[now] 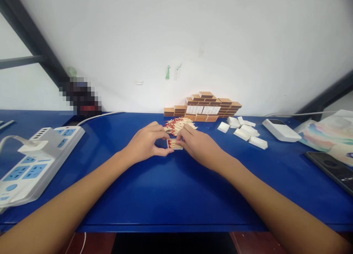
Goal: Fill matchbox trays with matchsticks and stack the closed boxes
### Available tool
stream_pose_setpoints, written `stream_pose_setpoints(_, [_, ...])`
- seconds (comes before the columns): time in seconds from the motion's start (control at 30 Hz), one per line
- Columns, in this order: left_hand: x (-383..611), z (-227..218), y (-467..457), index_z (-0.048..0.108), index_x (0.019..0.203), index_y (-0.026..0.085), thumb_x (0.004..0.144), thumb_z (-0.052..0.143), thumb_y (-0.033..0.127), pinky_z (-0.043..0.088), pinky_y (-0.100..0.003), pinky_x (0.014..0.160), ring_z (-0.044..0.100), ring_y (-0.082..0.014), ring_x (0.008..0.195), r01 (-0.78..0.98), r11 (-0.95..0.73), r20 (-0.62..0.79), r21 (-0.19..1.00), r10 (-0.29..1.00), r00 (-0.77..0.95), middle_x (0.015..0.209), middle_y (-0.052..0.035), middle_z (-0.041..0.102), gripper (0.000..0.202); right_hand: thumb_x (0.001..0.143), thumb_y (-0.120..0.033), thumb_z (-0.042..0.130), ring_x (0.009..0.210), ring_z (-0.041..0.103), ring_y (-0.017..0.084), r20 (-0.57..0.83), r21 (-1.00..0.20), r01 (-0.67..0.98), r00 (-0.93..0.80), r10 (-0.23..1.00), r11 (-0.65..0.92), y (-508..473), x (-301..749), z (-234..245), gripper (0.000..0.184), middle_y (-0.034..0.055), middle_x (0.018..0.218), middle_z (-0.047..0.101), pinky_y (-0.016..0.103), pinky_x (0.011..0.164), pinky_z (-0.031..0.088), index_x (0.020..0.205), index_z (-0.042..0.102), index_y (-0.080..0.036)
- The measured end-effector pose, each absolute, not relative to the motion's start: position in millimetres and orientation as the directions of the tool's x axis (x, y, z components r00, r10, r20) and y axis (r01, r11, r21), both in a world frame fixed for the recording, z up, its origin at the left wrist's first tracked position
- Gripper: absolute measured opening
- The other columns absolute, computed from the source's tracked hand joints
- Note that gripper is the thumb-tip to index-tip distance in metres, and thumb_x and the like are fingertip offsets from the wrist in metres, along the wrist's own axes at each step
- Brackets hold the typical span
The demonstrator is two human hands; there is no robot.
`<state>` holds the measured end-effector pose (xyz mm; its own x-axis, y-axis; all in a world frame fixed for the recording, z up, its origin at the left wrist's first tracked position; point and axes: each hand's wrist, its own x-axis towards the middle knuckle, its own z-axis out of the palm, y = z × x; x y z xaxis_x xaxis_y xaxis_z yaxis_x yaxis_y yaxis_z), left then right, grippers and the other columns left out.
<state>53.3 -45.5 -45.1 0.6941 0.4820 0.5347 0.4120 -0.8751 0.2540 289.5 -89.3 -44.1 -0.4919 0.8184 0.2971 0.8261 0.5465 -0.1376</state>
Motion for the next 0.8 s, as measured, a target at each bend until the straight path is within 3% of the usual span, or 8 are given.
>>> stream_pose_setpoints(0.27, [54.3,-45.7,-46.1,0.074,0.095,0.018,0.087,0.082,0.043,0.048,-0.032,0.076,0.058,-0.0193,0.082,0.394,-0.889,0.576,0.232,0.452,0.681,0.086,-0.0038,0.069,0.028,0.107,-0.023,0.054,0.082,0.06,0.019,0.318,-0.32,0.732,-0.516,0.795,0.602,-90.3,290.0,-42.2,0.009,0.0064,0.102,0.065,0.031,0.071,0.044,0.098,0.056,-0.02])
stream_pose_setpoints(0.5, [33.9,-33.0,-27.8,0.075,0.098,0.018,0.087,0.082,0.038,0.048,-0.034,0.079,0.06,-0.021,0.087,0.556,-0.817,0.653,0.152,0.506,0.564,0.091,-0.0047,0.073,0.024,0.104,-0.022,0.056,0.083,0.059,0.018,0.517,-0.429,0.704,-0.322,0.793,0.566,-83.9,289.3,-47.1,0.008,0.0053,0.099,0.064,0.031,0.072,0.042,0.098,0.06,-0.021])
stream_pose_setpoints(0.67, [22.3,-32.7,-16.1,0.075,0.096,0.018,0.087,0.082,0.035,0.048,-0.034,0.08,0.059,-0.0218,0.088,0.653,-0.746,0.672,0.135,0.553,0.493,0.088,-0.0045,0.072,0.021,0.097,-0.021,0.068,0.086,0.061,0.019,0.411,-0.466,0.704,-0.365,0.836,0.536,-66.5,273.9,-62.1,0.003,0.0048,0.099,0.064,0.031,0.078,0.045,0.097,0.066,-0.02])
stream_pose_setpoints(0.8, [21.7,-38.0,-13.0,0.075,0.096,0.018,0.086,0.083,0.037,0.047,-0.035,0.079,0.059,-0.0221,0.089,0.653,-0.743,0.624,0.145,0.581,0.523,0.089,-0.0046,0.073,0.023,0.099,-0.022,0.066,0.088,0.061,0.02,0.264,-0.45,0.764,-0.382,0.886,0.463,-57.1,262.0,-65.0,0.01,0.006,0.099,0.064,0.032,0.078,0.045,0.09,0.063,-0.019])
